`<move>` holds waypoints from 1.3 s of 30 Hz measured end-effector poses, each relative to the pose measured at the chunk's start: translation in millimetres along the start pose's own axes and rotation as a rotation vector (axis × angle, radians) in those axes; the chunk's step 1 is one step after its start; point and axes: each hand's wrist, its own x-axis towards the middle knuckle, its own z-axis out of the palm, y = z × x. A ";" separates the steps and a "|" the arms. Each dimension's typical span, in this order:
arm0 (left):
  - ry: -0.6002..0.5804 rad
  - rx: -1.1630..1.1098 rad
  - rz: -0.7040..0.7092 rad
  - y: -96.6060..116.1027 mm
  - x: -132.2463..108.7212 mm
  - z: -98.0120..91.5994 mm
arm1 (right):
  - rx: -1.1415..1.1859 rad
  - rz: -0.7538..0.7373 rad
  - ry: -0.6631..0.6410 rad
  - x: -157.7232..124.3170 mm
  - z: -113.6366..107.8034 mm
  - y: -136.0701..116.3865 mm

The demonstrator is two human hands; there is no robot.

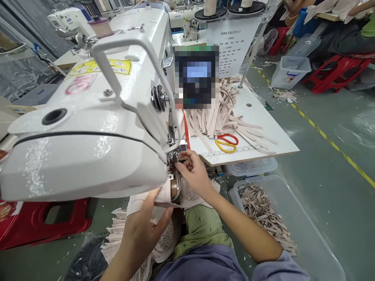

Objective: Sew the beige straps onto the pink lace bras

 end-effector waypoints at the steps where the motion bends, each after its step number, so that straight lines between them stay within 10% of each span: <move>1: 0.027 0.007 -0.004 -1.2 -1.4 2.6 | 0.044 0.033 0.042 -2.9 0.1 -0.6; 11: 0.099 -0.007 0.038 -5.0 -7.1 18.7 | 0.442 0.272 0.037 -40.0 -3.2 -2.7; 17: 0.103 -0.012 0.182 28.2 -46.2 46.5 | 0.450 0.300 -0.190 -80.1 -20.6 -17.2; 21: 0.086 -0.283 0.362 51.7 -54.3 26.2 | 0.383 0.450 0.058 -90.2 -36.0 -29.8; 23: 0.104 -0.304 0.362 52.0 -45.8 12.8 | 0.306 0.371 -0.132 -89.2 -39.0 -40.2; 27: -0.205 -0.547 -0.025 31.6 -20.6 10.6 | -0.014 0.038 -0.620 -86.2 -30.3 -50.0; 34: -0.502 -1.079 -0.457 -2.1 -2.5 37.5 | -0.543 -0.411 -0.234 -90.3 9.4 -4.3; 39: -0.453 -1.210 -0.529 -0.5 -11.1 34.6 | -0.350 -0.245 -0.111 -96.3 1.0 -4.5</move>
